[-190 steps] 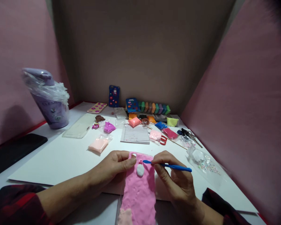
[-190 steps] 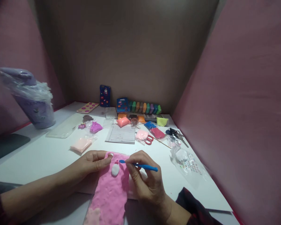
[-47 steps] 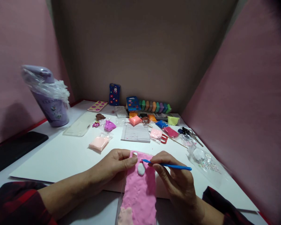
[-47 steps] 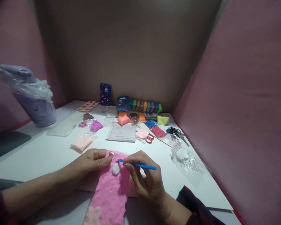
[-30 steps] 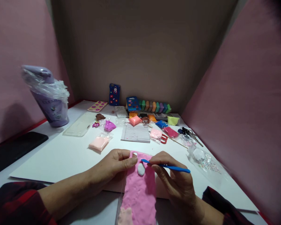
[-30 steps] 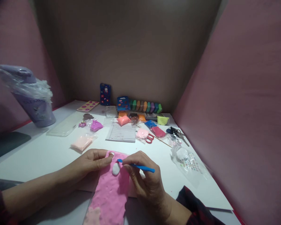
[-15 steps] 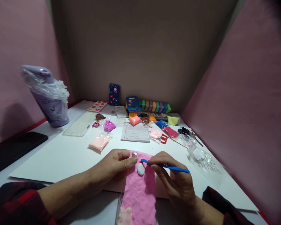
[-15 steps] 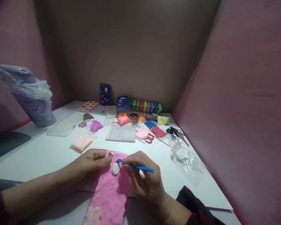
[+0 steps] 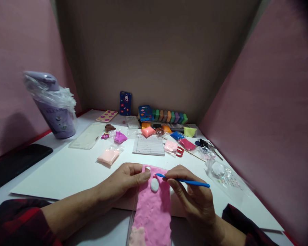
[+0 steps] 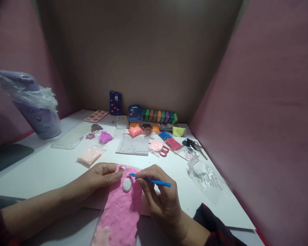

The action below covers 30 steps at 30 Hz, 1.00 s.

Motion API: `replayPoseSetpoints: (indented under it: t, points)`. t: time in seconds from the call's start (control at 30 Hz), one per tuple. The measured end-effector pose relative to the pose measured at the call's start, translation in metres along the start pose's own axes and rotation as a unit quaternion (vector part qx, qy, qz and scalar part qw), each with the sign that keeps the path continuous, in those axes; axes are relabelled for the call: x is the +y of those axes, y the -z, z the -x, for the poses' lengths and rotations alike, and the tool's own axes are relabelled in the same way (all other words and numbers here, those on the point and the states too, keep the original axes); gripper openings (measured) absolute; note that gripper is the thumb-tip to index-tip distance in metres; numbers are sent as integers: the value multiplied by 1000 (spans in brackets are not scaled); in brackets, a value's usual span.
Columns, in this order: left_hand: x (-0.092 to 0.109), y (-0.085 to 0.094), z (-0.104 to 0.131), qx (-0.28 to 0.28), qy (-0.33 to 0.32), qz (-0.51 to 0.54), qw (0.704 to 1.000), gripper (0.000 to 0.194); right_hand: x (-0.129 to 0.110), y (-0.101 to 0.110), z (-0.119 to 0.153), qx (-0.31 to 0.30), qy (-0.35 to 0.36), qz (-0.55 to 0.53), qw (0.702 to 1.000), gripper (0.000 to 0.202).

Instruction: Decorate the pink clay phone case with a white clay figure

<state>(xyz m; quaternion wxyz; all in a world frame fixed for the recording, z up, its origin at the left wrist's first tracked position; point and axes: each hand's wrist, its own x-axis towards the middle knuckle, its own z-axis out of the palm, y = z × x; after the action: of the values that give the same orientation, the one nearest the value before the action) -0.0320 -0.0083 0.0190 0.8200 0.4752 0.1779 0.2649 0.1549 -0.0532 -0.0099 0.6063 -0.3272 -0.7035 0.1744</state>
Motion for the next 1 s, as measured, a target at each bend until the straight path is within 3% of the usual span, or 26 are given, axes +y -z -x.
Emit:
replayPoseSetpoints:
  t: [0.2, 0.47, 1.0]
  points:
    - [4, -3, 2, 3, 11, 7, 1000, 30, -4, 1, 0, -19, -23, 2, 1000, 19]
    - [0, 0, 0, 10, 7, 4, 1000, 28, -1, 0, -1, 7, 5, -2, 1000, 19]
    - [-1, 2, 1, 16, 13, -7, 1000, 31, -2, 2, 0, -1, -11, 2, 1000, 18]
